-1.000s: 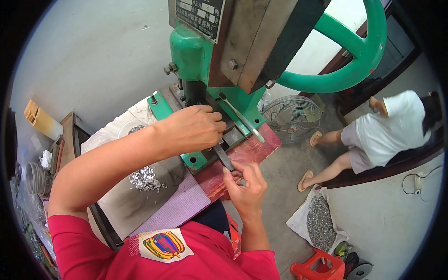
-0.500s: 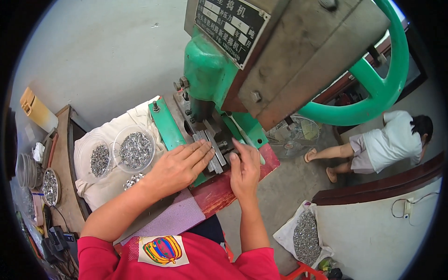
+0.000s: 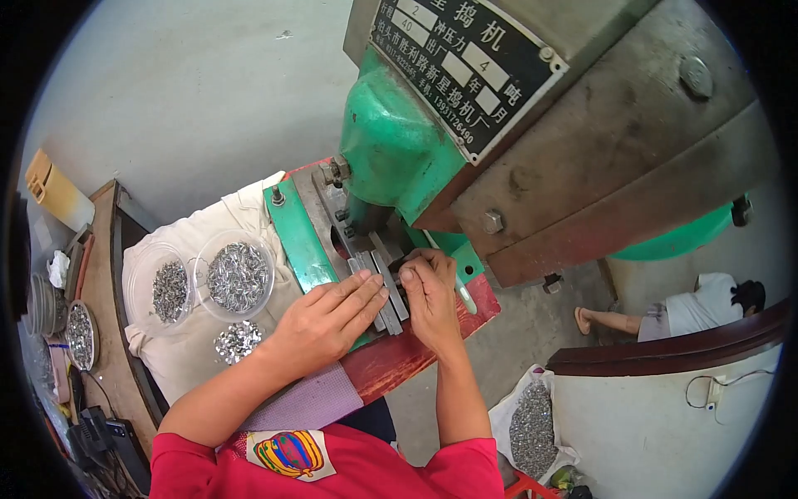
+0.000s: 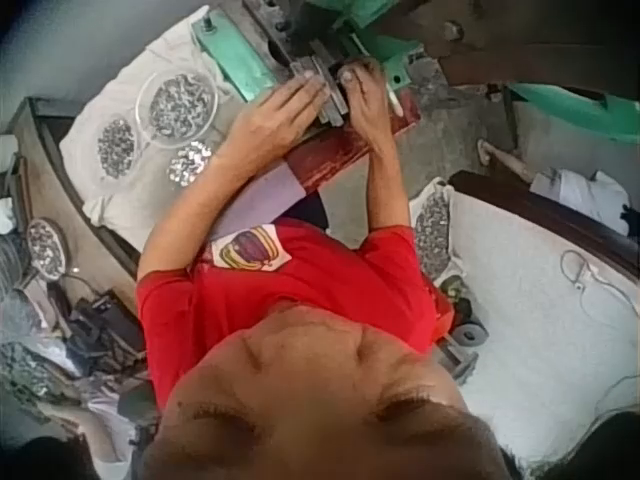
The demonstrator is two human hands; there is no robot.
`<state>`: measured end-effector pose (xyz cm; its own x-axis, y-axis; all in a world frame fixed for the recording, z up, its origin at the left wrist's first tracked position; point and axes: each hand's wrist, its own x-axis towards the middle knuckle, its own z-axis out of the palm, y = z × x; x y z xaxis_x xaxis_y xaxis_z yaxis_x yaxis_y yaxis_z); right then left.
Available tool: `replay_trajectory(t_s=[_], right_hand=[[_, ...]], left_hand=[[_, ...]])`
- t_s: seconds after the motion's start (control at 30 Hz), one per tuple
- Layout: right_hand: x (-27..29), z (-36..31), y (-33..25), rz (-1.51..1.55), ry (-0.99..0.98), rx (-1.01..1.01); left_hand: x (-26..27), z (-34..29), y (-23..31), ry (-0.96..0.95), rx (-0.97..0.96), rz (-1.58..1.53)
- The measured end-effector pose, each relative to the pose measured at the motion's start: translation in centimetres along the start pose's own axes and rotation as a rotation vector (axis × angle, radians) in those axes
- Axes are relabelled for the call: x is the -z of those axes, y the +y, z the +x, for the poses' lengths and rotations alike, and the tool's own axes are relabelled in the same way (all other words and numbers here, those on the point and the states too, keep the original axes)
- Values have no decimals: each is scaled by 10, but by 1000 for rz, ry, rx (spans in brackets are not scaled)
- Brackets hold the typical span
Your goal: The person places small metal pieces into a metal strip by hand, then uses a manual press machine to secure them.
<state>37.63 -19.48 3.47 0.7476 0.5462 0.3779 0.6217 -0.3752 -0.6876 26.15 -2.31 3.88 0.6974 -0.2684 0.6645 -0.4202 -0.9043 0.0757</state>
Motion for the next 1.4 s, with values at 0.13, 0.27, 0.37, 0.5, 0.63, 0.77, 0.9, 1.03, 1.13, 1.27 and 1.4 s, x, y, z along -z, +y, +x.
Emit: replay_trajectory(t_s=[0.13, 0.27, 0.37, 0.5, 0.63, 0.77, 0.9, 1.03, 1.13, 1.27, 1.4], right_hand=[[0, 1, 3, 4, -25, -28], [3, 2, 0, 59, -41, 5], [2, 0, -1, 23, -33, -45], [2, -1, 4, 20, -9, -56], [3, -4, 3, 145, 81, -13], [16, -17, 17, 177, 543, 10], [87, -8, 47, -93, 904, 242], [138, 32, 21, 106, 1014, 245], [168, 52, 23, 200, 1025, 297], [194, 60, 22, 27, 892, 210], [199, 71, 22, 82, 900, 186]], left_hand=[[-2, -4, 3, 14, 46, -20], [-2, -6, 4, 14, 90, -91], [-5, -10, 5, 19, 111, -160], [-9, -16, 8, 80, 206, -332], [-2, -14, 12, 135, 456, -518], [-13, -14, 15, 31, 542, -597], [-22, -11, 15, 45, 592, -640], [-16, -12, 17, 25, 640, -634], [-19, -3, 22, 31, 662, -617], [-23, 3, 24, 95, 723, -599], [-29, 2, 22, 154, 715, -620]])
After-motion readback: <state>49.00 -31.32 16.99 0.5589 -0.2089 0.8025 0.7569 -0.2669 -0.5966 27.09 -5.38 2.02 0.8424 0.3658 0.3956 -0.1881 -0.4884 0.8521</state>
